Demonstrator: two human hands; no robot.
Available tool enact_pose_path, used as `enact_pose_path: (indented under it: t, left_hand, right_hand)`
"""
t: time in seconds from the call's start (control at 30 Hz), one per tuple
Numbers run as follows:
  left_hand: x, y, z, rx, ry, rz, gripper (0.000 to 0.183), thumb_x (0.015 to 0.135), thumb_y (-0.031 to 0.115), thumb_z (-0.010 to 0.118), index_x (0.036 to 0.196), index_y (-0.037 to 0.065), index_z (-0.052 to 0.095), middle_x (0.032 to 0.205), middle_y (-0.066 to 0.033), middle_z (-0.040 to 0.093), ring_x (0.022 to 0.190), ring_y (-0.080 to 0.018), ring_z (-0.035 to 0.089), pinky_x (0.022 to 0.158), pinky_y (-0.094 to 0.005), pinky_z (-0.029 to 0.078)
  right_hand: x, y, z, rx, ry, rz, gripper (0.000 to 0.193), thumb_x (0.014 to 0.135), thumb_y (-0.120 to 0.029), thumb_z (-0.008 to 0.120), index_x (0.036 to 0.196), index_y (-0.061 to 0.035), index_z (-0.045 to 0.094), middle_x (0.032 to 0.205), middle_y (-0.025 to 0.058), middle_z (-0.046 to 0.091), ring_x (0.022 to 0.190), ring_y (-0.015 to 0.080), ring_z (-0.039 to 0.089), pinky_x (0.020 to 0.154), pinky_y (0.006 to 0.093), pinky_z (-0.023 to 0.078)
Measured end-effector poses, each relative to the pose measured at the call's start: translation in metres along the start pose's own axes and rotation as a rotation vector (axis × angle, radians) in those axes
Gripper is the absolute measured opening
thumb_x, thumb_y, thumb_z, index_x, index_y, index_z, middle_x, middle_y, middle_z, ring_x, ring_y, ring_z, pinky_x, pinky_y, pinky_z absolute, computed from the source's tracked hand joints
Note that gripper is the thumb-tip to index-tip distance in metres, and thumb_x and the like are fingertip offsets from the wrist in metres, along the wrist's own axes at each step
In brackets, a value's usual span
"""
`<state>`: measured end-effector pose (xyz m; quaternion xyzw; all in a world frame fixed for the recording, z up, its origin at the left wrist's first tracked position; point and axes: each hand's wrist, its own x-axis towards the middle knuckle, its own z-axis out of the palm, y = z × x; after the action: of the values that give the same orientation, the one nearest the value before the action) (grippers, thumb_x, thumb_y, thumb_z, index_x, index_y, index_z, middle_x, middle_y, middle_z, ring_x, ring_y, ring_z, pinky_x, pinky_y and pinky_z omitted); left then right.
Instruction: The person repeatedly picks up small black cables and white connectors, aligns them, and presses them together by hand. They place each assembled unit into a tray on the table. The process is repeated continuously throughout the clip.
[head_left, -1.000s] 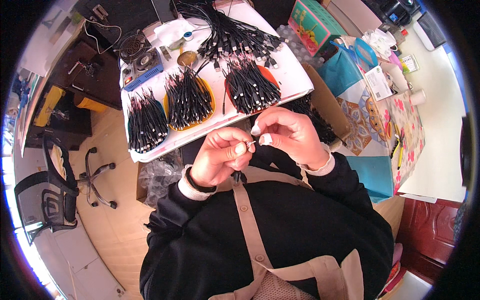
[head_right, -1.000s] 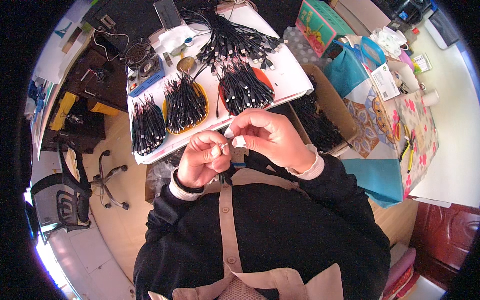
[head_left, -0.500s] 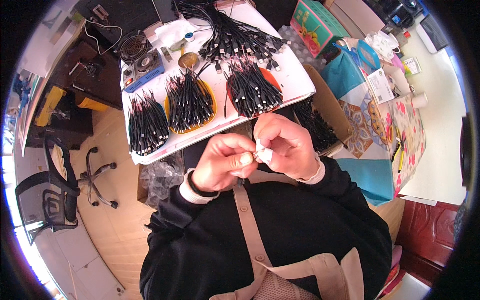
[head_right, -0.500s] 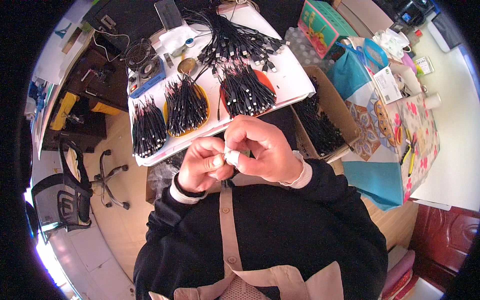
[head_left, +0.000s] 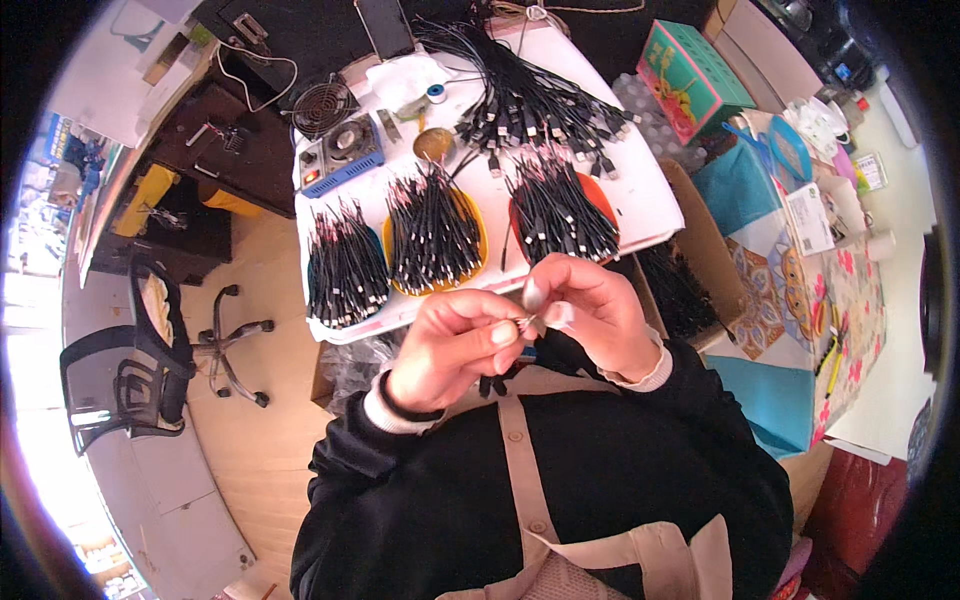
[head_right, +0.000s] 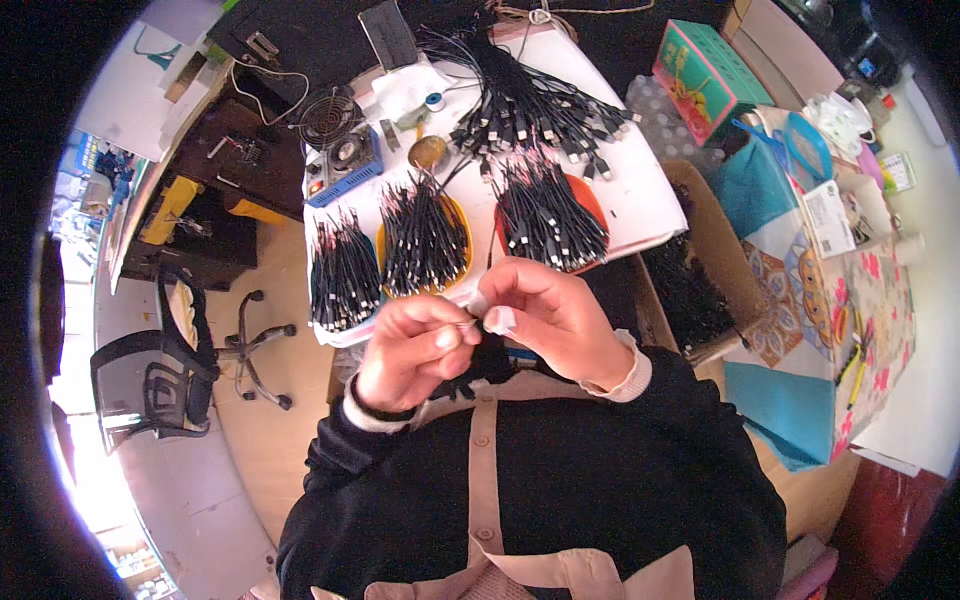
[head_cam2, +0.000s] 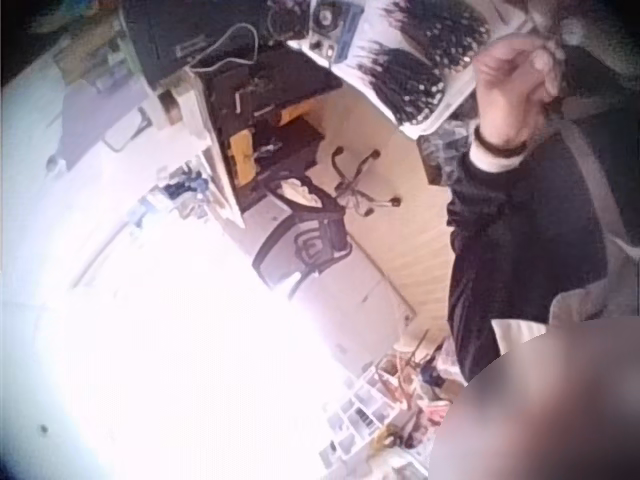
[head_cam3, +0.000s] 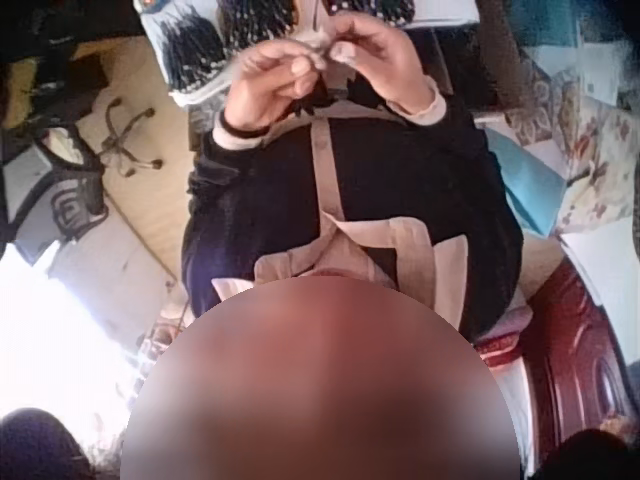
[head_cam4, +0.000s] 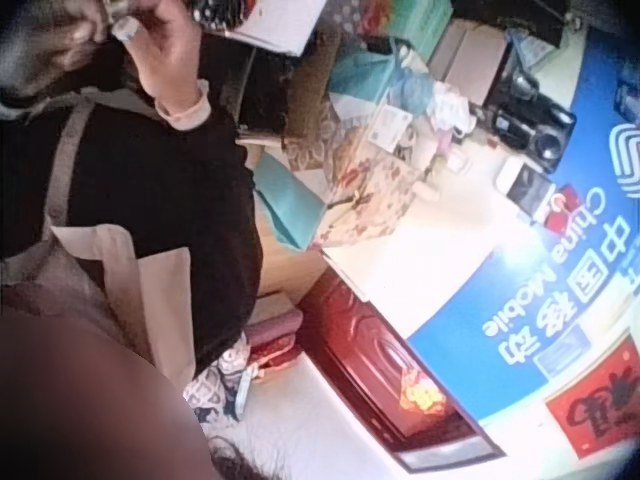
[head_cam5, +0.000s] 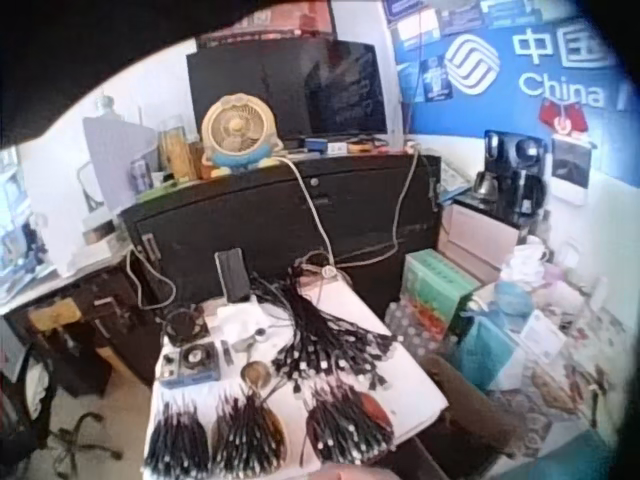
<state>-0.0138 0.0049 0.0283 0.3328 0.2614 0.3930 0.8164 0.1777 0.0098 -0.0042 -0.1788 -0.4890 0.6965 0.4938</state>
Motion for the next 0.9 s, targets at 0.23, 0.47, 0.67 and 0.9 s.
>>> enact_pose_path:
  t: [0.23,0.47,0.67,0.9]
  left_hand:
    - [0.040,0.102,-0.007,0.450,0.210,0.483,0.014,0.091,0.009,0.059,0.099,-0.003,0.058,0.070,-0.0087,0.062,0.048,-0.0054,0.044,0.044,-0.0162,0.029]
    - [0.156,0.103,-0.112,1.882,0.158,0.436,0.008,0.082,0.007,0.061,0.087,0.002,0.063,0.077,-0.0195,0.062,0.072,-0.0360,0.062,0.063,-0.0393,0.049]
    - [0.194,0.090,-0.171,1.968,0.114,0.300,0.008,0.082,0.006,0.061,0.087,0.000,0.064,0.077,-0.0162,0.065,0.072,-0.0329,0.064,0.065,-0.0373,0.050]
    - [0.208,0.087,-0.185,2.086,0.086,0.195,0.011,0.079,0.008,0.061,0.086,0.001,0.065,0.077,-0.0171,0.065,0.073,-0.0335,0.064,0.067,-0.0388,0.051]
  right_hand:
    - [0.025,0.045,0.013,0.177,-0.564,0.214,0.048,0.102,-0.036,0.036,0.131,0.0023,0.040,0.116,0.0110,0.057,0.108,0.0171,0.054,0.095,0.0312,0.042]
    - [0.030,0.079,-0.012,0.513,-0.435,0.540,0.058,0.102,-0.043,0.027,0.135,0.0046,0.035,0.115,0.0137,0.056,0.109,0.0187,0.053,0.097,0.0309,0.038]
    - [0.035,0.086,-0.023,0.560,-0.373,0.566,0.047,0.104,-0.036,0.025,0.131,-0.0005,0.039,0.107,0.0107,0.059,0.099,0.0162,0.056,0.087,0.0288,0.043]
    - [0.041,0.084,-0.031,0.525,-0.386,0.544,0.045,0.104,-0.036,0.023,0.131,-0.0018,0.035,0.106,0.0095,0.058,0.097,0.0157,0.055,0.087,0.0285,0.043]
